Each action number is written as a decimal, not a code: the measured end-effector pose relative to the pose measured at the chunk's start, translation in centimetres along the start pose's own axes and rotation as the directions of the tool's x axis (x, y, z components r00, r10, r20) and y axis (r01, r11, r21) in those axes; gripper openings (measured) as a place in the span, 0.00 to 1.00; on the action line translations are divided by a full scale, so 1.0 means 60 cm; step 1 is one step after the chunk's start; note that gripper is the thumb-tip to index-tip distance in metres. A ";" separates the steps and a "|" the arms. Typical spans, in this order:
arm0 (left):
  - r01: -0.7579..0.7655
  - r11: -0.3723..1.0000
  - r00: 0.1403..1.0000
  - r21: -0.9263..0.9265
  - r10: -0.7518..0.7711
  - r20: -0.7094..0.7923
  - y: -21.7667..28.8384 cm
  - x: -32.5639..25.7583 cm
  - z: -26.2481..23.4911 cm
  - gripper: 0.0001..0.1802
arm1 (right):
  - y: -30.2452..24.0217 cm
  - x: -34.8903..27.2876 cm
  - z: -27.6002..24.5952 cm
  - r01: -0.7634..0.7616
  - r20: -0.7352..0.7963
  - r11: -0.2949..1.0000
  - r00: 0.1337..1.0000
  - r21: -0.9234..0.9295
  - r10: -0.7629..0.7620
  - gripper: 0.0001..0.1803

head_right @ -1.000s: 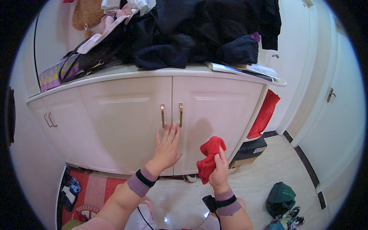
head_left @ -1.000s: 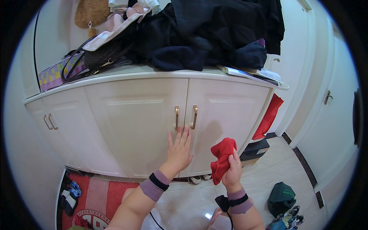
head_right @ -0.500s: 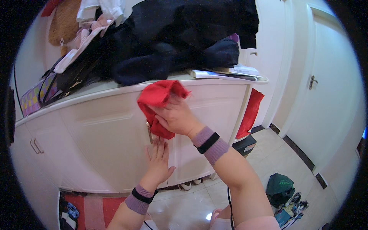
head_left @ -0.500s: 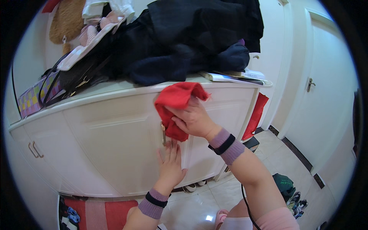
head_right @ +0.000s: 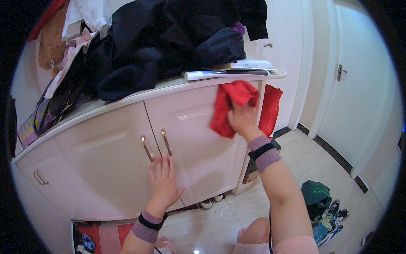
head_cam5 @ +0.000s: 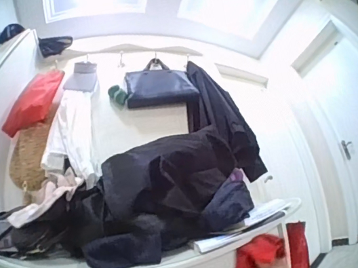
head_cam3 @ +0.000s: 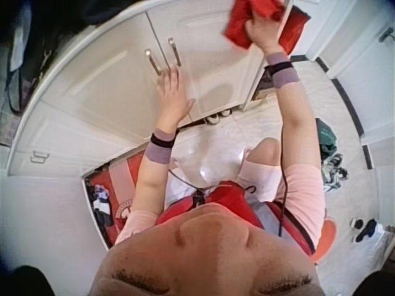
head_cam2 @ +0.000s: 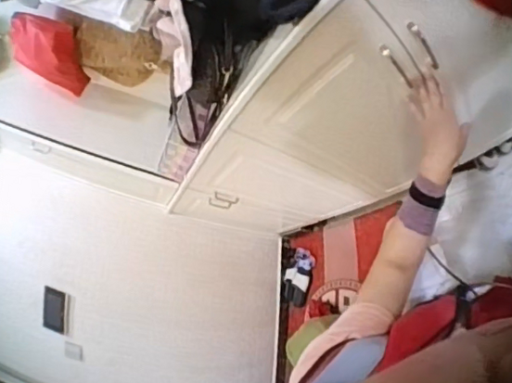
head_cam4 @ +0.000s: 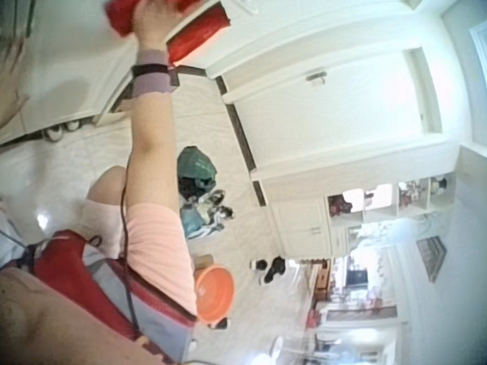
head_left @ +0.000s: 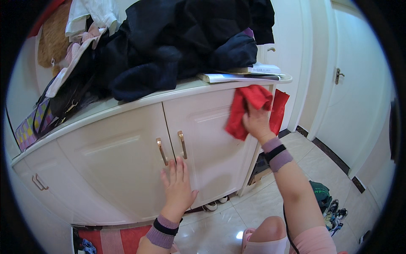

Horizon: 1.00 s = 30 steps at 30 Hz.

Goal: The person wipes the exterior surfaces and handles of a white cabinet with a red cloth, reaching across the doors and around the gold-colored handles.

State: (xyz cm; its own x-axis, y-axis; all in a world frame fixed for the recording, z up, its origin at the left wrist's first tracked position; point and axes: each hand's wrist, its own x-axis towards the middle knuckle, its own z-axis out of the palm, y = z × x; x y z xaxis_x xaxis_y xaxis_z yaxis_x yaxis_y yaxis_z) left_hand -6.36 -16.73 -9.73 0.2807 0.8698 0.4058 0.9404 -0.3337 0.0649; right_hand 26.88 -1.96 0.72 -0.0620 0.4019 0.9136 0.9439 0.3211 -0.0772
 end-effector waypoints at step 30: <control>0.033 0.999 0.998 -0.032 -0.034 -0.044 0.003 0.009 0.016 0.58 | -0.363 0.033 0.008 0.555 -0.149 0.805 0.832 0.209 -0.535 0.27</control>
State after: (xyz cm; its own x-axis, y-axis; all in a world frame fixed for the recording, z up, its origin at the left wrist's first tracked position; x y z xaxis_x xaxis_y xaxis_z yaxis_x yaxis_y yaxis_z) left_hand -5.83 -15.97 -10.39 0.2400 0.8639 0.4428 0.9424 -0.3168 0.1074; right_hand 6.05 -7.76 4.02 -0.5081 0.0351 0.8606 0.6580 0.6605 0.3616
